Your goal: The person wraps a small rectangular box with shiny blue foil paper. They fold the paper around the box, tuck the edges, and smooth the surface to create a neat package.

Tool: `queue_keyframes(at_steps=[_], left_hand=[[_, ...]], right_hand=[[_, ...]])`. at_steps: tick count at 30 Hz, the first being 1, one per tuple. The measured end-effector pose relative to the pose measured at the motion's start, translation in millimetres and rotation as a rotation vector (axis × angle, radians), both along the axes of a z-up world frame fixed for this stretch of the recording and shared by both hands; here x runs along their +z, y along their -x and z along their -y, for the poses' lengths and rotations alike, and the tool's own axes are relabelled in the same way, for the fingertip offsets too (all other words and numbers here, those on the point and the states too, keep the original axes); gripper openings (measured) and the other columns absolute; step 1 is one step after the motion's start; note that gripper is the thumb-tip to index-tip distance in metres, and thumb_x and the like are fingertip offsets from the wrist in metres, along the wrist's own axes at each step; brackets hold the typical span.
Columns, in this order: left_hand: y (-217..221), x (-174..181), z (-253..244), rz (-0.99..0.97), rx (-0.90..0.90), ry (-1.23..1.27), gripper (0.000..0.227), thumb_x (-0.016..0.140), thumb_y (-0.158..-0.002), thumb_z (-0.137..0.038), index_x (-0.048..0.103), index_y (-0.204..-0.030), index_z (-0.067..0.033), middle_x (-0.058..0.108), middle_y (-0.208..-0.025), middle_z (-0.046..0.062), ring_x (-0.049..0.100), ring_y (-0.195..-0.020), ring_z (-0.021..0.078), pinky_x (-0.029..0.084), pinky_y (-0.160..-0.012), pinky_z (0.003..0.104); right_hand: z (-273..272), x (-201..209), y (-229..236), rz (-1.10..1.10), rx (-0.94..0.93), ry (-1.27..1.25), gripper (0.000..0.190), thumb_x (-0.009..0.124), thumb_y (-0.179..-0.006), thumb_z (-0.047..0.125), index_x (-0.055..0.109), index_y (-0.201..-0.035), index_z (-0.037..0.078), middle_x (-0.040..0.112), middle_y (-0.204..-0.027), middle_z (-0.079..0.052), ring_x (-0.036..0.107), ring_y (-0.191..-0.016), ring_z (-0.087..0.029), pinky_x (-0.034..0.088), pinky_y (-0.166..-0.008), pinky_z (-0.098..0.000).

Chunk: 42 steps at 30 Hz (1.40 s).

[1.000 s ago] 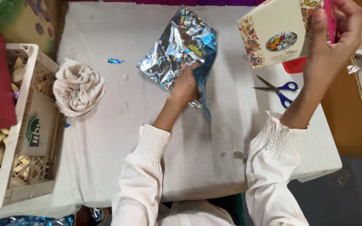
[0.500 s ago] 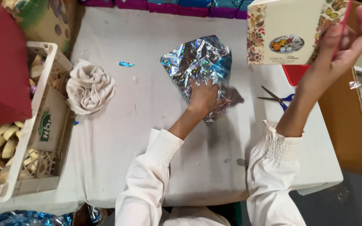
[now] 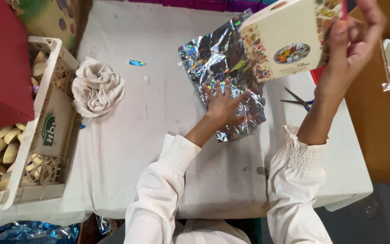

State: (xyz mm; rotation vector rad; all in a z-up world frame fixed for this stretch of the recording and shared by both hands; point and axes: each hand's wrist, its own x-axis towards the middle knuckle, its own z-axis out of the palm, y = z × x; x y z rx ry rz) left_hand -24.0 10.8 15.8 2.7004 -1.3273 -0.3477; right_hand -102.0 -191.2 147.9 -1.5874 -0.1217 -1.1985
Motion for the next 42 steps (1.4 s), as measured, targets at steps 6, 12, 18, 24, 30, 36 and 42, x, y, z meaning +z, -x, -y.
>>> queue_keyframes(at_steps=[6, 12, 18, 24, 30, 36, 42], left_hand=[[-2.5, 7.3, 1.9, -0.039, 0.027, -0.029, 0.128, 0.062, -0.066, -0.090, 0.005, -0.163, -0.0285, -0.002, -0.168, 0.026, 0.000, -0.151, 0.0537, -0.004, -0.100, 0.088], [6.0, -9.7, -7.5, -0.094, 0.046, -0.058, 0.116, 0.059, -0.071, -0.086, 0.015, -0.163, -0.0306, 0.009, -0.175, 0.006, 0.006, -0.160, 0.0384, -0.006, -0.107, 0.088], [4.3, 9.3, -8.9, -0.146, 0.034, -0.007, 0.113, 0.060, -0.069, -0.084, 0.009, -0.161, -0.0425, 0.007, -0.169, 0.013, 0.001, -0.156, 0.0419, -0.008, -0.104, 0.089], [0.6, -6.4, -3.0, -0.056, 0.042, -0.048, 0.116, 0.066, -0.072, -0.085, 0.011, -0.162, -0.0357, 0.004, -0.170, 0.025, 0.002, -0.153, 0.0574, -0.001, -0.105, 0.085], [-9.2, -49.0, 14.6, -0.248, 0.104, 0.012, 0.130, 0.069, -0.062, -0.079, 0.015, -0.168, -0.0255, 0.044, -0.159, 0.018, 0.046, -0.141, 0.0419, 0.024, -0.120, 0.066], [-15.2, -29.7, 4.2, -0.196, -0.043, -0.180, 0.098, 0.062, -0.068, -0.081, 0.052, -0.148, -0.0258, 0.051, -0.159, 0.006, 0.031, -0.157, 0.0382, 0.029, -0.122, 0.063], [-13.6, -26.5, -6.2, 0.049, 0.008, 0.134, 0.130, 0.064, -0.065, -0.086, 0.017, -0.164, -0.0176, 0.013, -0.166, 0.027, 0.011, -0.152, 0.0521, 0.008, -0.112, 0.077]], right_hand=[[-18.0, 3.2, -20.5, -0.164, -0.216, 0.133, 0.048, 0.076, -0.112, 0.028, 0.059, -0.150, 0.006, 0.055, -0.103, -0.001, 0.048, -0.089, -0.008, 0.042, -0.083, -0.0225], [-46.3, -46.2, -64.6, -0.540, 0.145, 0.133, 0.047, 0.067, -0.107, 0.029, 0.050, -0.147, 0.012, 0.066, -0.096, 0.000, 0.060, -0.089, -0.007, 0.048, -0.078, -0.0214], [-18.9, -71.6, -82.2, -0.599, 0.167, 0.082, 0.043, 0.063, -0.112, 0.030, 0.052, -0.149, 0.012, 0.060, -0.098, -0.002, 0.055, -0.084, -0.007, 0.043, -0.070, -0.0212], [-63.5, -60.0, -85.8, -0.608, 0.453, -0.318, 0.047, 0.056, -0.107, 0.034, 0.036, -0.145, 0.016, 0.069, -0.118, -0.007, 0.069, -0.092, -0.010, 0.058, -0.066, -0.0245], [-105.3, -96.3, -97.7, -0.711, 0.651, -0.269, 0.053, 0.060, -0.105, 0.033, 0.038, -0.148, 0.011, 0.066, -0.127, -0.011, 0.067, -0.106, -0.015, 0.057, -0.083, -0.0281], [-91.5, -109.2, -119.0, -0.732, 0.636, -0.052, 0.051, 0.057, -0.106, 0.031, 0.040, -0.148, 0.010, 0.062, -0.121, -0.009, 0.059, -0.112, -0.014, 0.050, -0.096, -0.0288], [-12.0, -142.6, -113.1, -0.609, 0.341, -0.209, 0.049, 0.059, -0.106, 0.033, 0.047, -0.146, 0.008, 0.064, -0.121, -0.007, 0.061, -0.110, -0.013, 0.051, -0.093, -0.0275]])
